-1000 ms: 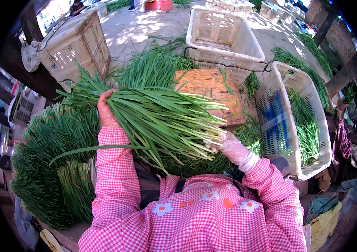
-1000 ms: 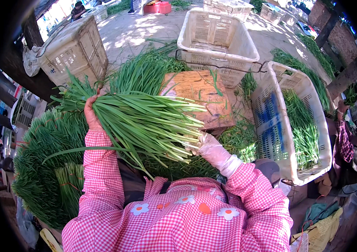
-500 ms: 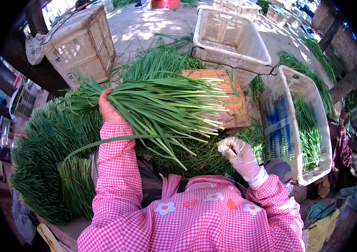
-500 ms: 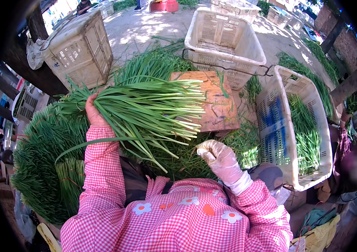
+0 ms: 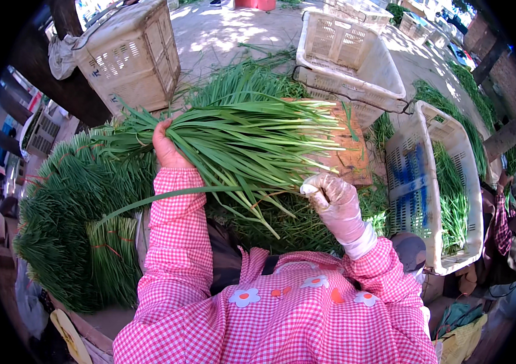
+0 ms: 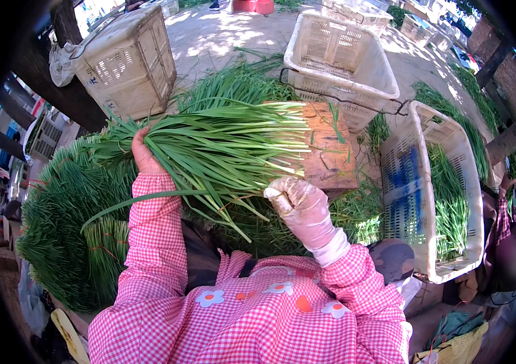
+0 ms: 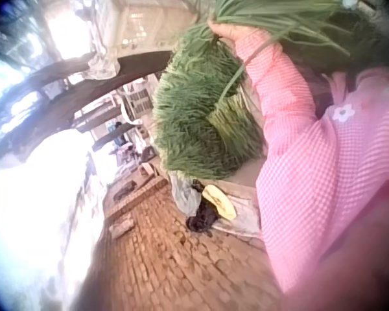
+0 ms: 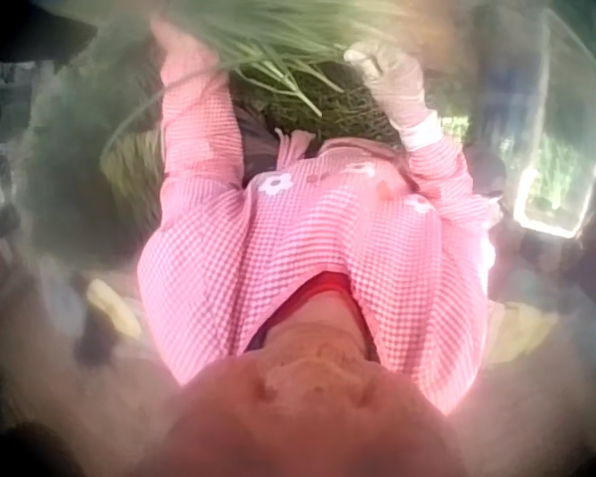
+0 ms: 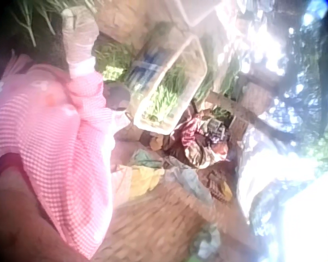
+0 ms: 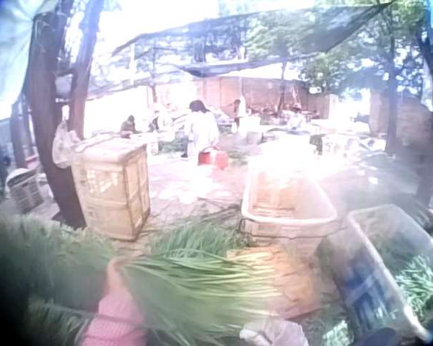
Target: The person trims the roots and removes outer leaves from bunches of green leeks by hand, placing the cleaned bunches on a low wooden bench.
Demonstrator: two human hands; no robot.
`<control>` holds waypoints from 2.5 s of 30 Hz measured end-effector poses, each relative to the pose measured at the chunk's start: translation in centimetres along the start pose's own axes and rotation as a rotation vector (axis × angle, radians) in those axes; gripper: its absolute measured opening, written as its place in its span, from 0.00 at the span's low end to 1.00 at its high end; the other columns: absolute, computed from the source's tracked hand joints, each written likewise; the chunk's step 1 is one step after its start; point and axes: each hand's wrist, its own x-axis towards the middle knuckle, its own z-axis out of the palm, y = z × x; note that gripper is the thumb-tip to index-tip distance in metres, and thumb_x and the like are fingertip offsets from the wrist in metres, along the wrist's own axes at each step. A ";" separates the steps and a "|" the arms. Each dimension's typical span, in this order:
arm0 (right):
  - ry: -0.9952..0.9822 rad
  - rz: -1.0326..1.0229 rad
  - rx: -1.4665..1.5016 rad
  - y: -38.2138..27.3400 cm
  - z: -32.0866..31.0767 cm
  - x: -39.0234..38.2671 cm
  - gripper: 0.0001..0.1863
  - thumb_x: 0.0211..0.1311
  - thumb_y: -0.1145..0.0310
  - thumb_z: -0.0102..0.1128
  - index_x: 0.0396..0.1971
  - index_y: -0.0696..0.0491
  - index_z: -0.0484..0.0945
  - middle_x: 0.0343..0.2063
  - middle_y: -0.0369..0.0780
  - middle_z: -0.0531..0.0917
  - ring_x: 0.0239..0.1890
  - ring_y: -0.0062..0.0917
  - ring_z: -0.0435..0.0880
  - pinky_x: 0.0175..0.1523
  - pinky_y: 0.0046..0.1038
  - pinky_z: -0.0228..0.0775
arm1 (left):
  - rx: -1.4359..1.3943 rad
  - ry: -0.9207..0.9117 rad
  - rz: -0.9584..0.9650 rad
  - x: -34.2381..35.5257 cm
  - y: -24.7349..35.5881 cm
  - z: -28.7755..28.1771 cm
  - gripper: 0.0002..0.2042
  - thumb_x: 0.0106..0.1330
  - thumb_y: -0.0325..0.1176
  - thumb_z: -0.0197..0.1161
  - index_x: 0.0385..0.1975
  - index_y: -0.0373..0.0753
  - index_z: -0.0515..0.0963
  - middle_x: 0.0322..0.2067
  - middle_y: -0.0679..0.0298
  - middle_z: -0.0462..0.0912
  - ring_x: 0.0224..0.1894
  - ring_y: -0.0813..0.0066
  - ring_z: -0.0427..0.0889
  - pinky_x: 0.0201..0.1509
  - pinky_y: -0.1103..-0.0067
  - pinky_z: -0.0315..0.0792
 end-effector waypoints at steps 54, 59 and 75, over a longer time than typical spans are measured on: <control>-0.860 0.463 -0.195 0.7 -6.8 -4.3 0.17 0.61 0.62 0.52 0.45 0.57 0.71 0.29 0.35 0.77 0.30 0.17 0.74 0.36 0.18 0.67 | -0.006 -0.106 -0.076 -0.5 -0.7 -0.2 0.15 0.52 0.36 0.52 0.35 0.32 0.74 0.35 0.51 0.79 0.38 0.55 0.78 0.47 0.62 0.72; 0.064 0.241 0.079 -0.1 -8.2 -0.1 0.33 0.50 0.67 0.64 0.56 0.56 0.60 0.40 0.45 0.75 0.42 0.28 0.76 0.47 0.28 0.68 | 0.001 -0.106 -0.084 -0.4 -1.0 -0.7 0.13 0.52 0.35 0.53 0.36 0.35 0.73 0.33 0.54 0.79 0.36 0.56 0.78 0.44 0.62 0.73; -0.074 0.313 0.345 2.5 -8.4 9.3 0.07 0.53 0.69 0.60 0.29 0.56 0.75 0.23 0.32 0.77 0.26 0.13 0.73 0.34 0.18 0.65 | 0.216 -0.219 -0.235 -1.0 -2.0 0.1 0.17 0.56 0.33 0.52 0.44 0.34 0.73 0.37 0.56 0.79 0.39 0.61 0.78 0.46 0.67 0.73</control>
